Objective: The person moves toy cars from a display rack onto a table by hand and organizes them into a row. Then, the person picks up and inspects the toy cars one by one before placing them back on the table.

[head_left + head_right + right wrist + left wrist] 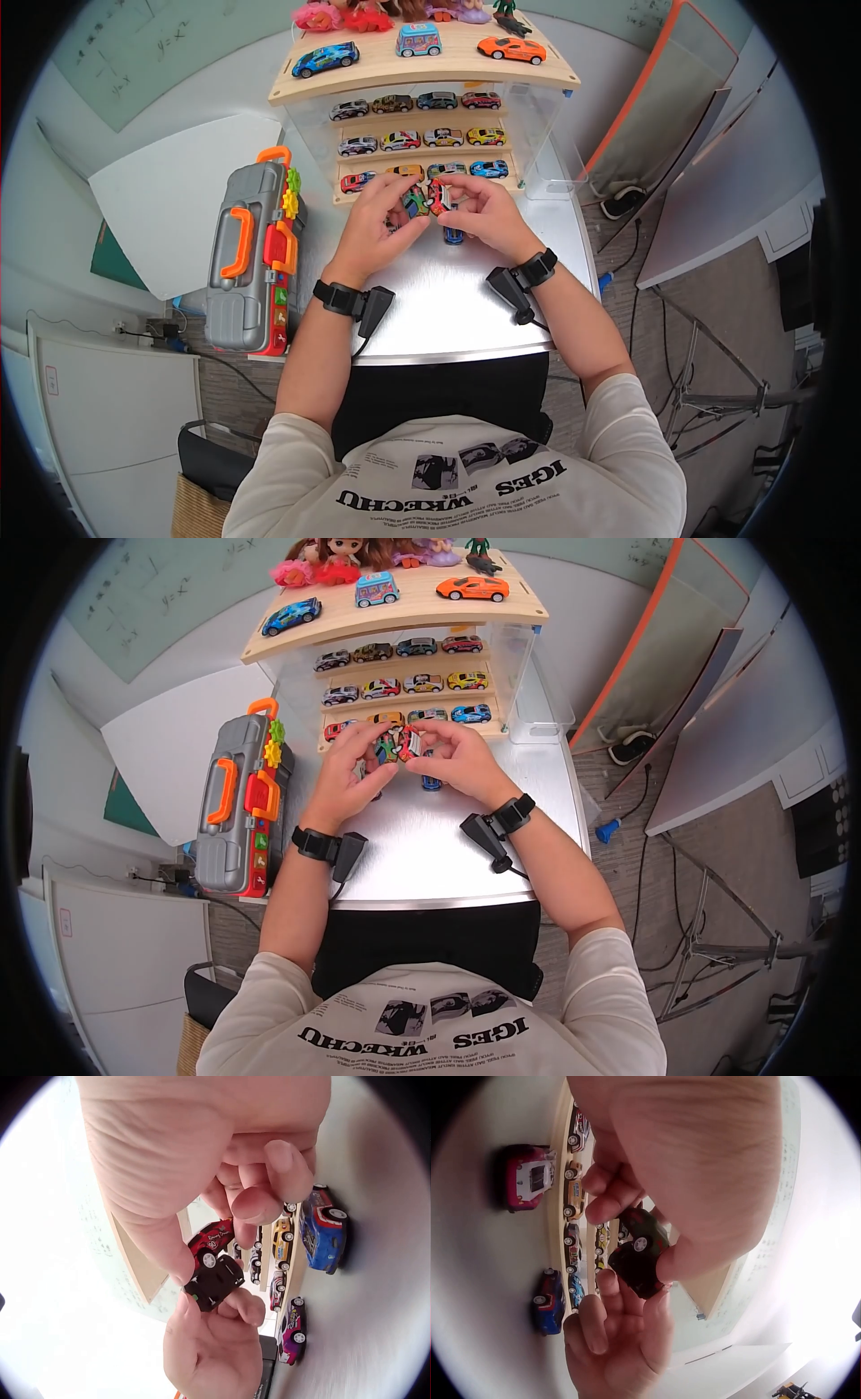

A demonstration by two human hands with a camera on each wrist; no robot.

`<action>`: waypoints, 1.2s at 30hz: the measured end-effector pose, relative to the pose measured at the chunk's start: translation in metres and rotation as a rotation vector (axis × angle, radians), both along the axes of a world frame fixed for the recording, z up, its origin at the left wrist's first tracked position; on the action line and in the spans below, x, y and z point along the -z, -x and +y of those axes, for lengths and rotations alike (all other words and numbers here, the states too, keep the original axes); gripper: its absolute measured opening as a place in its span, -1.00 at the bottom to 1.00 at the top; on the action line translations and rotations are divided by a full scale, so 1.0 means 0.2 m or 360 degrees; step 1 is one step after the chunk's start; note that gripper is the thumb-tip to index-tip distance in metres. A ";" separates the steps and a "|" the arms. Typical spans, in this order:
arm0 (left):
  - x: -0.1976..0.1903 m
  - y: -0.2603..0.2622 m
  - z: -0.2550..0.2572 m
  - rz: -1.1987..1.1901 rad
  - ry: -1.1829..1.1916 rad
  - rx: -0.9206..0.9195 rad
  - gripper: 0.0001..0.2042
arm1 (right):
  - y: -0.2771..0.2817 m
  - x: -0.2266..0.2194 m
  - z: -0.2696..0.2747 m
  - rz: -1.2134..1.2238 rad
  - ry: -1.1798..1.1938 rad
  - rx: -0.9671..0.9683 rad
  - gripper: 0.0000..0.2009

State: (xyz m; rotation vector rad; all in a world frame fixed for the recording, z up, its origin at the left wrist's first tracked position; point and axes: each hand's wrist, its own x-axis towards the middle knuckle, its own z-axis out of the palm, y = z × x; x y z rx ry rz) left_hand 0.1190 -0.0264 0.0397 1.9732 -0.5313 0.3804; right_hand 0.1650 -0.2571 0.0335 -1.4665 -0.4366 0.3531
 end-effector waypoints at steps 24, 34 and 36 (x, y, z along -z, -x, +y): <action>0.09 -0.04 0.01 0.0036 0.0108 0.0225 -0.28 | 0.01 0.03 0.00 -0.0152 -0.0050 -0.0222 -0.32; 0.09 -0.03 0.01 0.0038 0.0076 0.0182 -0.28 | 0.00 0.03 0.00 -0.0164 -0.0058 -0.0219 -0.30; 0.09 -0.03 0.01 -0.0001 0.0071 0.0166 -0.29 | 0.00 0.03 -0.01 -0.0210 0.0014 -0.0214 -0.29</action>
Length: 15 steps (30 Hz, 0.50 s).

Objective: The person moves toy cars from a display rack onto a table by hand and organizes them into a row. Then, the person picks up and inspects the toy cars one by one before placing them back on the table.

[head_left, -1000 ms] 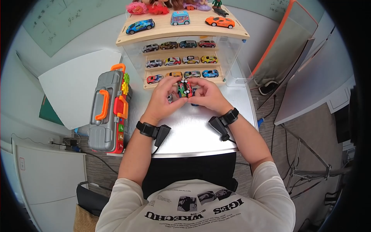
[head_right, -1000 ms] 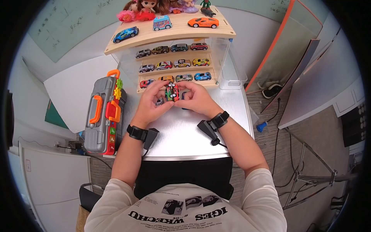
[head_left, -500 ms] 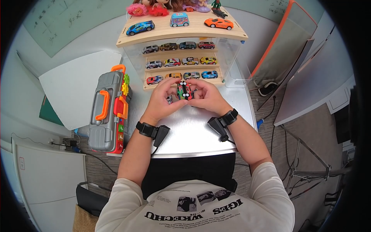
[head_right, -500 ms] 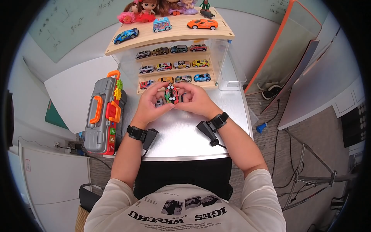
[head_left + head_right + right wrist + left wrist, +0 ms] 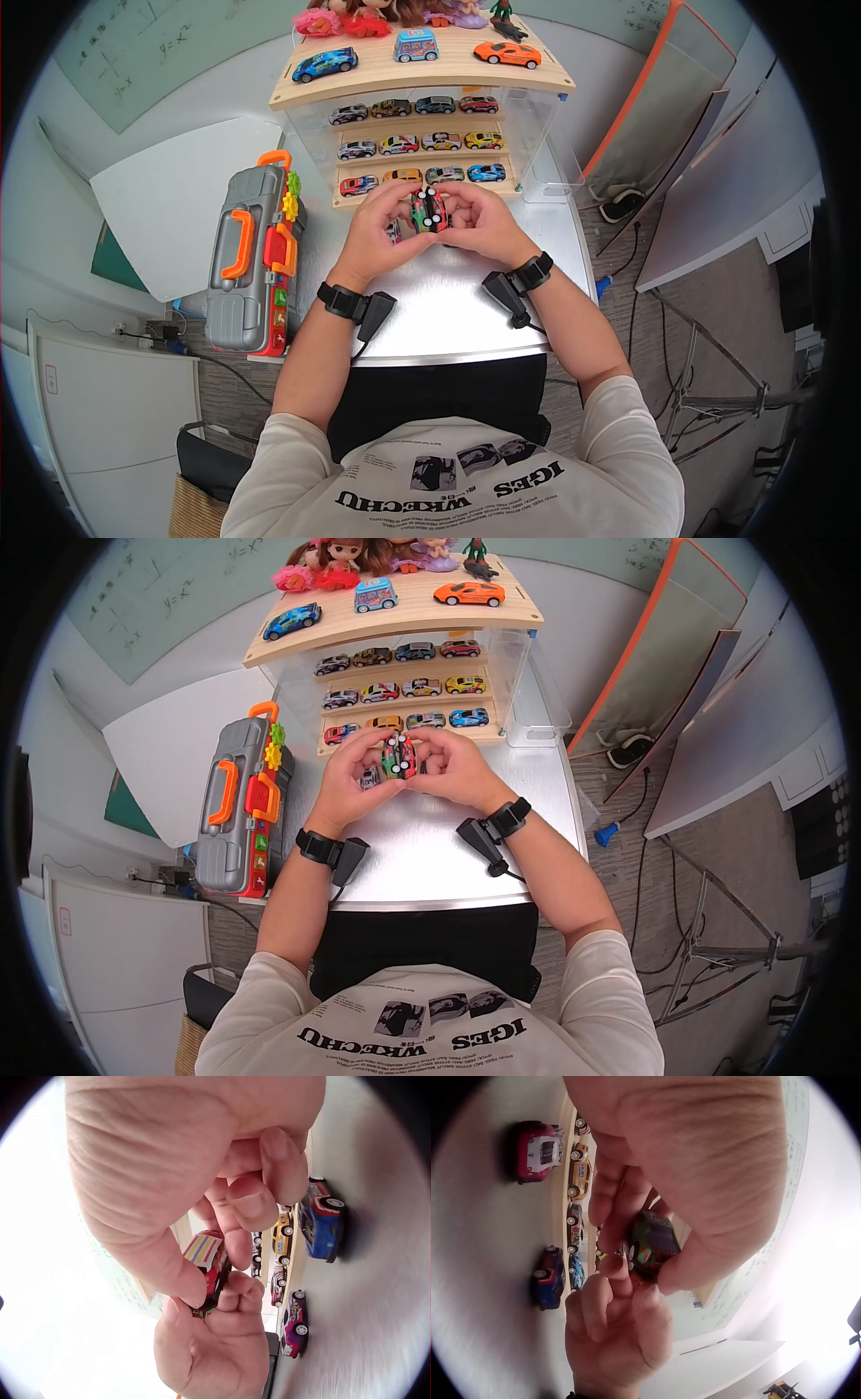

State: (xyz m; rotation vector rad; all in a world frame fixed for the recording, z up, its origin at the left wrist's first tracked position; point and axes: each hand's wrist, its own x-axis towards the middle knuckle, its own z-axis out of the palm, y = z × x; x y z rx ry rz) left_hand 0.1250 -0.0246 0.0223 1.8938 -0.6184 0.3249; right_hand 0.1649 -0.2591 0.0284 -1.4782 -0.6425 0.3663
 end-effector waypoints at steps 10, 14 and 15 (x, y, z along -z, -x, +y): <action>-0.01 0.00 0.00 -0.0077 -0.0009 0.0009 -0.29 | 0.01 -0.04 -0.01 0.0008 -0.0001 0.0013 -0.32; -0.01 0.00 0.00 -0.0039 -0.0033 0.0011 -0.28 | 0.03 -0.03 0.01 0.0004 -0.0012 -0.0007 -0.35; -0.02 0.00 0.00 -0.0065 -0.0051 -0.0003 -0.28 | 0.03 -0.04 0.01 0.0004 -0.0012 -0.0008 -0.36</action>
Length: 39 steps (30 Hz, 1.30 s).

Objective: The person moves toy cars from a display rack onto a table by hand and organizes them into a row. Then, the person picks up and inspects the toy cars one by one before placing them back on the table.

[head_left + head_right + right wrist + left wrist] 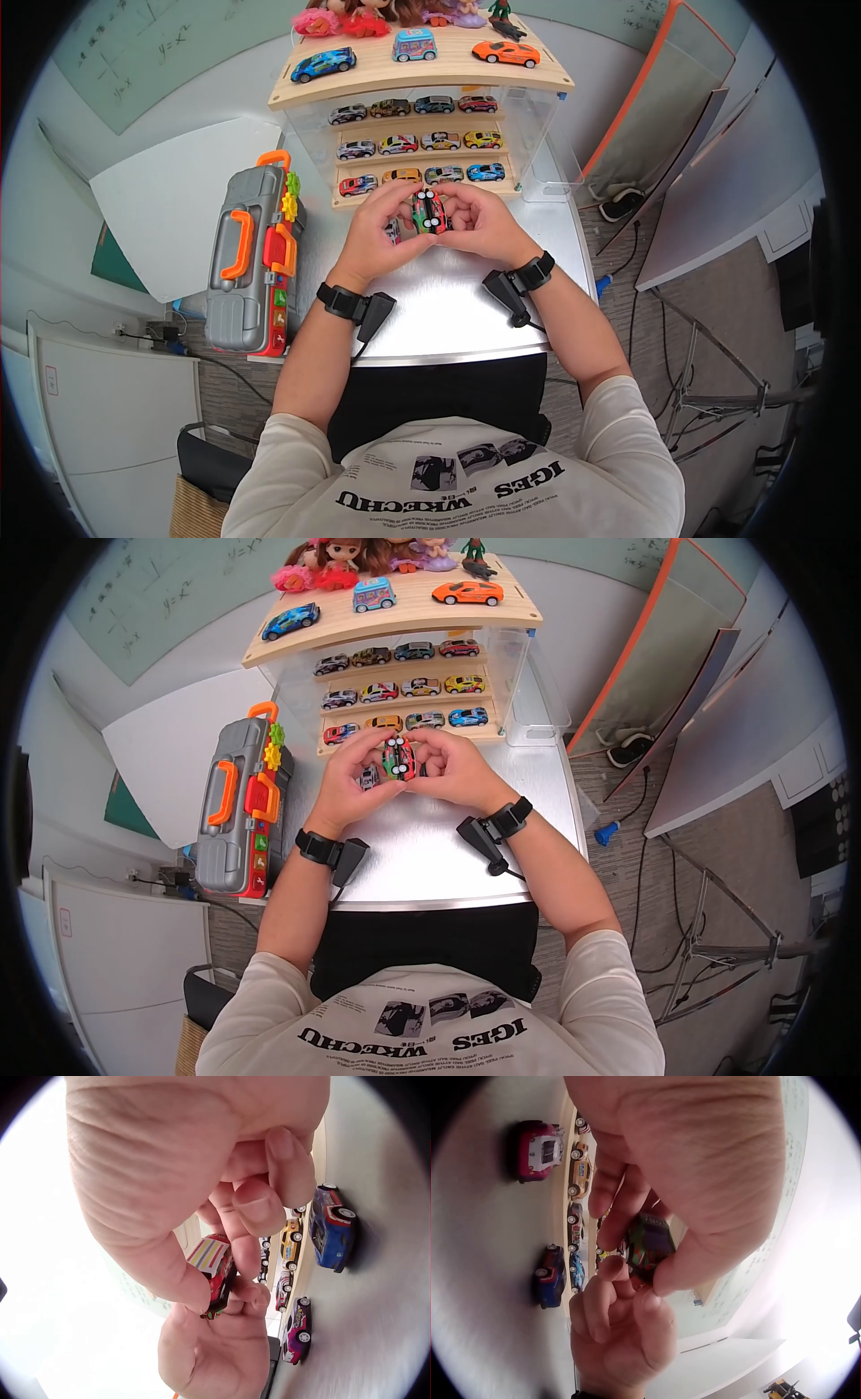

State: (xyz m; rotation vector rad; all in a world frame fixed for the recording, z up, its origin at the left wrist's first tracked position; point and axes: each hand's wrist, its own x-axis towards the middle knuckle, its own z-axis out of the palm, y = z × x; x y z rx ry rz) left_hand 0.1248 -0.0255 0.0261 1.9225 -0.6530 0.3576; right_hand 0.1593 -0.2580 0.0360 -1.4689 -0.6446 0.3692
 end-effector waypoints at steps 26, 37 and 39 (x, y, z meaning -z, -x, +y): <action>-0.05 0.03 0.01 0.0012 0.0062 -0.0130 -0.35 | -0.07 0.09 -0.01 -0.0118 -0.0032 0.0198 -0.36; -0.07 0.20 0.13 0.0233 -0.1073 -0.1103 -0.45 | -0.12 0.16 -0.02 0.0175 -0.0402 0.0236 -0.44; -0.07 0.22 0.13 0.0187 -0.1085 -0.1069 -0.45 | -0.13 0.17 -0.02 0.0177 -0.0416 0.0210 -0.44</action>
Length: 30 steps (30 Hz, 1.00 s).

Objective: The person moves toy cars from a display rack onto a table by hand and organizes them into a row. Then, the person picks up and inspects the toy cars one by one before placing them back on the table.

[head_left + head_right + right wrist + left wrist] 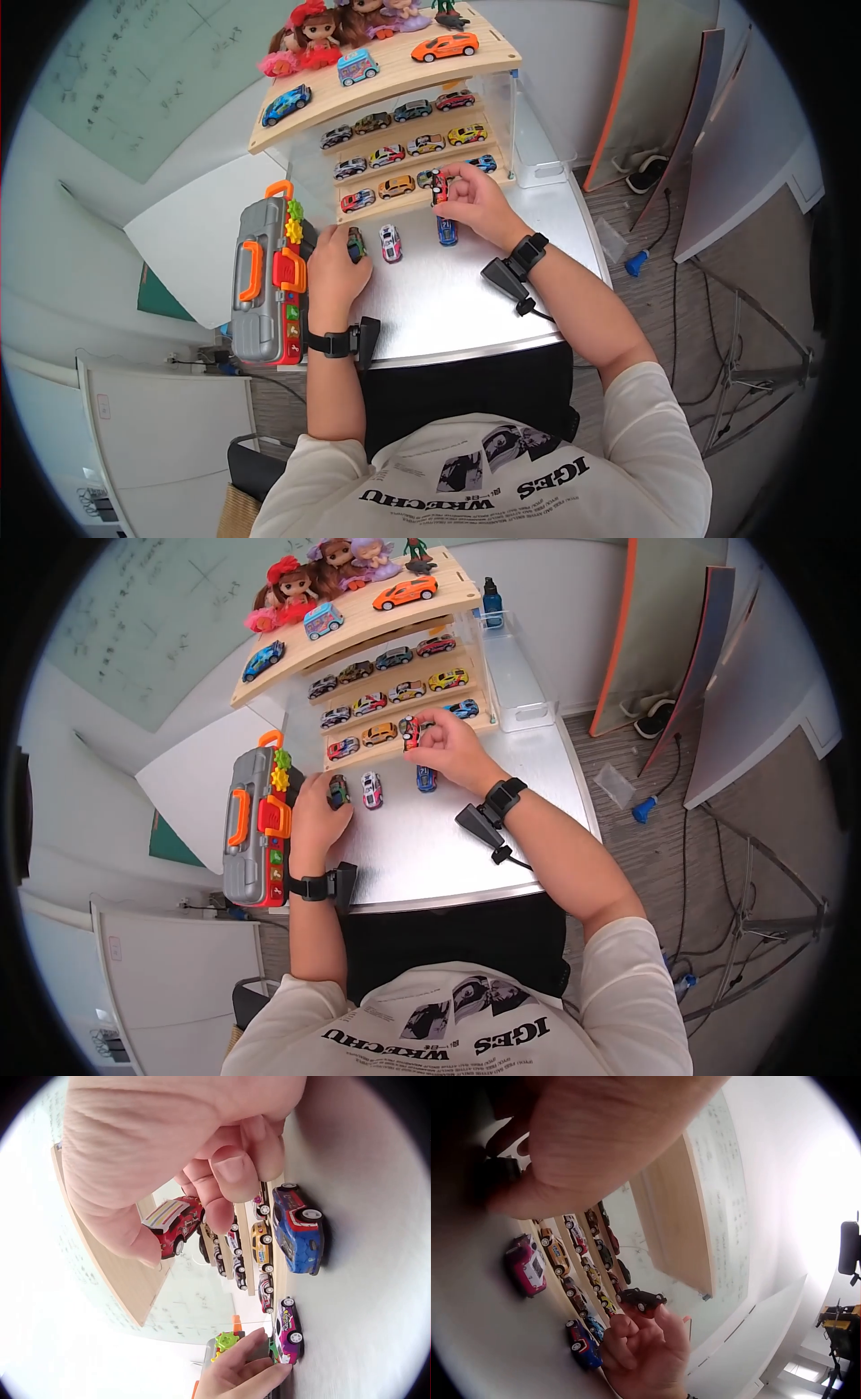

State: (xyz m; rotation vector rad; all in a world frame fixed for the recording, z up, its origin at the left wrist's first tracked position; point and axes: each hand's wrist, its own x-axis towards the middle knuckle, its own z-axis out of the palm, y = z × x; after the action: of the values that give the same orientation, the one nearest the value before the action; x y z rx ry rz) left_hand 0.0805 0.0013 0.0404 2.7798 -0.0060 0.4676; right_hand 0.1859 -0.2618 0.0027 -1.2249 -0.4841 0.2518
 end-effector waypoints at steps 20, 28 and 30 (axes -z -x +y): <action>0.06 -0.09 -0.03 -0.0073 -0.0138 -0.0349 -0.72 | 0.00 -0.02 -0.01 -0.0068 0.0133 0.0021 -0.32; 0.03 0.24 -0.09 0.0140 -0.0364 -0.0420 -0.75 | 0.01 -0.02 -0.02 -0.0137 0.0217 0.0051 -0.33; 0.03 0.34 -0.10 0.0102 -0.0410 -0.0409 -0.79 | 0.00 -0.01 -0.01 -0.0121 0.0179 0.0070 -0.32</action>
State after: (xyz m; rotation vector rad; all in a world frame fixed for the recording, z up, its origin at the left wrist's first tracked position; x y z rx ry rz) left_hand 0.0124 -0.0189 0.0337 3.0633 0.3314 0.4682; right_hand 0.1857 -0.2632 0.0045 -1.3572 -0.5134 0.1977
